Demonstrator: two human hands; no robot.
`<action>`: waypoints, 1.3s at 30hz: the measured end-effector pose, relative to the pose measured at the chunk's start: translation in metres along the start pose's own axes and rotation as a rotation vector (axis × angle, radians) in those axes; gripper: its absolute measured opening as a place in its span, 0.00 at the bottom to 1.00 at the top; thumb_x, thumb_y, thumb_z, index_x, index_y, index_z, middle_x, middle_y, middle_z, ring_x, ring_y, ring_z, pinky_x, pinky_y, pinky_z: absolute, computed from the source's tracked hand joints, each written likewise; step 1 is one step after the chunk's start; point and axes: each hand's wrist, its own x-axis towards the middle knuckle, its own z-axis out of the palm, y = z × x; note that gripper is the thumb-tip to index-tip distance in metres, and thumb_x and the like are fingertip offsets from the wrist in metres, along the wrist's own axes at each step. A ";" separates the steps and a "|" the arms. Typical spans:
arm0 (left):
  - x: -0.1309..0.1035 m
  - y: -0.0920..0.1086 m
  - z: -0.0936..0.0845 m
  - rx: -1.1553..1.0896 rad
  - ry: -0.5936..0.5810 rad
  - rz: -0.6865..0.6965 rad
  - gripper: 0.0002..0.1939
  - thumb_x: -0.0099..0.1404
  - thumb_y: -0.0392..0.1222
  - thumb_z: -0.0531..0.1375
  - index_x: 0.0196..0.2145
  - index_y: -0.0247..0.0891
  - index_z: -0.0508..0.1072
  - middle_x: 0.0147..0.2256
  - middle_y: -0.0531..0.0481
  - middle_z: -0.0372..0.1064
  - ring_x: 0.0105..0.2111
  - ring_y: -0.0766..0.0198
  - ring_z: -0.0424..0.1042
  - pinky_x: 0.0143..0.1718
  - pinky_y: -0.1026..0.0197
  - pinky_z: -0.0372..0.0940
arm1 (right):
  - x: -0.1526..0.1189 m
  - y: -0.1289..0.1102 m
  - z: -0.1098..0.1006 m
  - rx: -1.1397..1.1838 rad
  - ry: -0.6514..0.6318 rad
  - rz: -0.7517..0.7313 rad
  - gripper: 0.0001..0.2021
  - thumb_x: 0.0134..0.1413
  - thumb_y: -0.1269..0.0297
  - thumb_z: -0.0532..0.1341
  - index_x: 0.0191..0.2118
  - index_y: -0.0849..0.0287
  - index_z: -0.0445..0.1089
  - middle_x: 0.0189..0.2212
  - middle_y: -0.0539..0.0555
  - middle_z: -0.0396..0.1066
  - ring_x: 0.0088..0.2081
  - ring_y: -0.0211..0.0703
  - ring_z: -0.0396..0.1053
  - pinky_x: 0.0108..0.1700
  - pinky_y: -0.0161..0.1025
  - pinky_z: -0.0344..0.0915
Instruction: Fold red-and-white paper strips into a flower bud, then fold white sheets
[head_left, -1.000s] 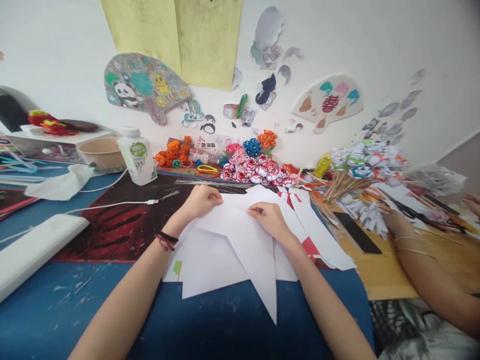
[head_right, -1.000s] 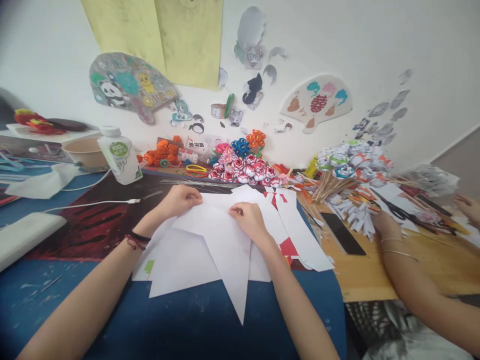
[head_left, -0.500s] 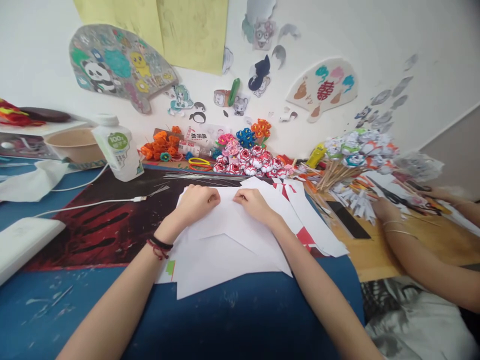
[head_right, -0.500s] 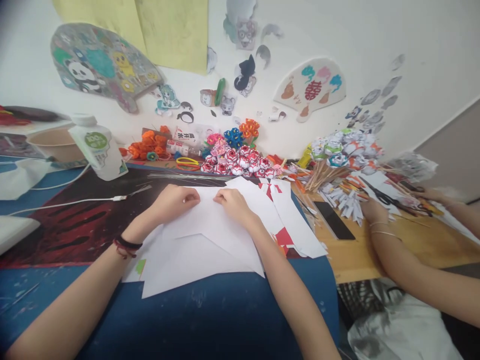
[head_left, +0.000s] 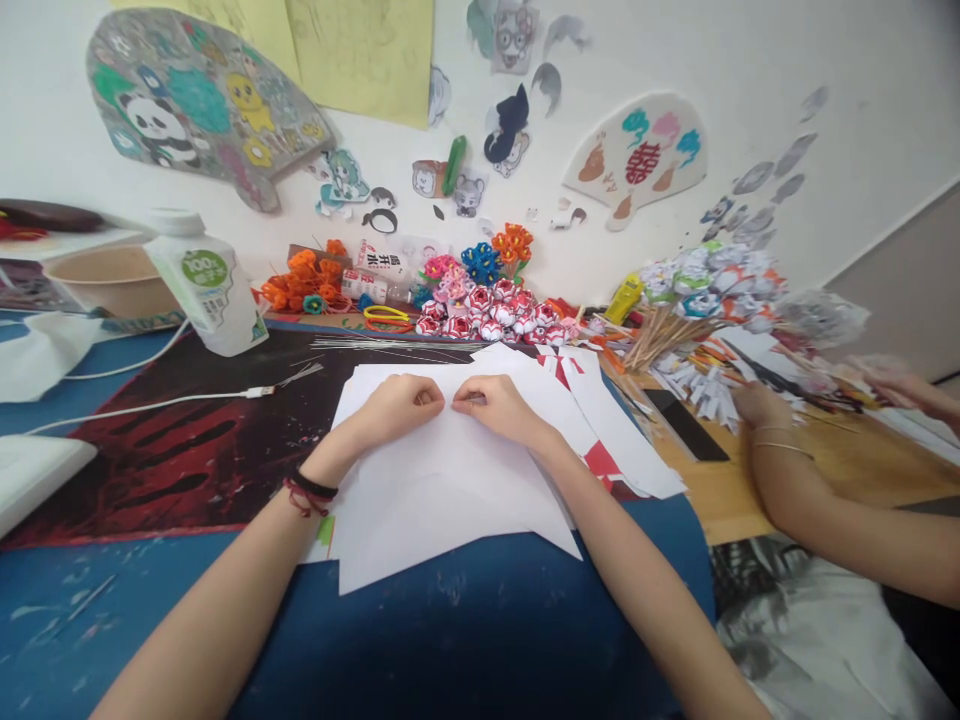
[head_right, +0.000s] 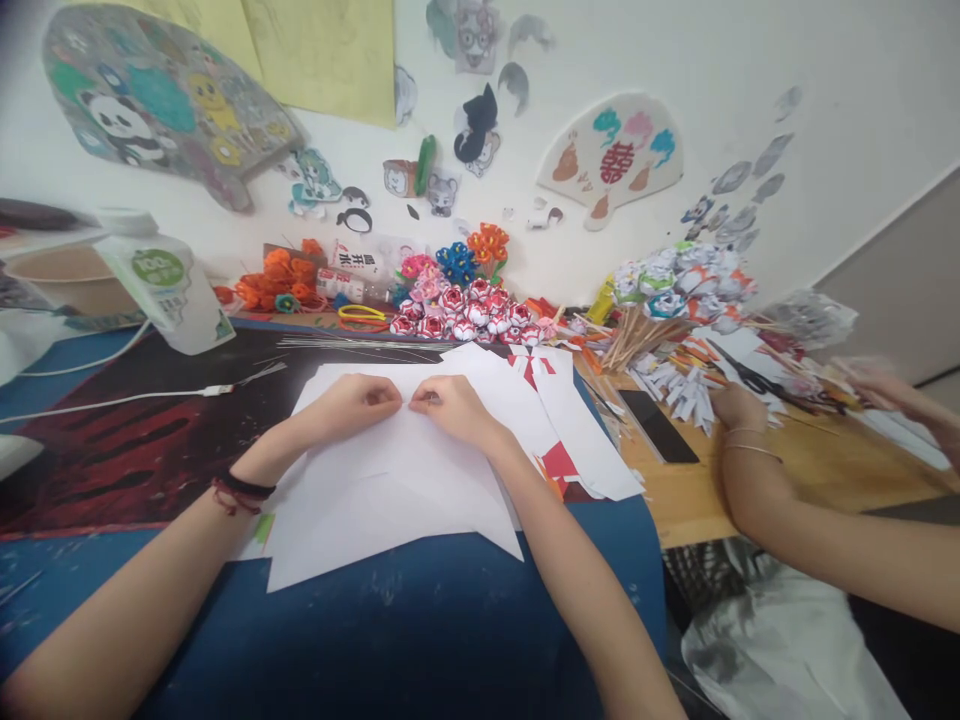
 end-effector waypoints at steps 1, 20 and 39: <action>0.000 0.001 0.000 -0.003 -0.009 0.007 0.14 0.60 0.44 0.55 0.34 0.37 0.79 0.30 0.49 0.76 0.30 0.62 0.71 0.32 0.63 0.59 | 0.000 0.000 0.001 0.001 0.005 -0.006 0.04 0.56 0.72 0.66 0.32 0.59 0.78 0.33 0.51 0.78 0.36 0.40 0.73 0.42 0.36 0.64; -0.001 0.002 -0.011 -0.053 -0.079 0.022 0.10 0.57 0.46 0.54 0.29 0.39 0.72 0.26 0.53 0.68 0.29 0.62 0.65 0.31 0.63 0.58 | 0.002 -0.002 0.002 0.000 0.108 -0.038 0.07 0.50 0.75 0.68 0.27 0.57 0.79 0.28 0.50 0.77 0.31 0.39 0.72 0.38 0.35 0.64; -0.009 -0.031 -0.051 -0.104 -0.023 -0.070 0.13 0.53 0.52 0.60 0.27 0.39 0.75 0.27 0.53 0.73 0.31 0.62 0.69 0.36 0.65 0.61 | 0.002 0.039 -0.028 0.026 0.246 0.067 0.03 0.47 0.71 0.67 0.27 0.58 0.79 0.29 0.52 0.79 0.33 0.42 0.74 0.38 0.37 0.65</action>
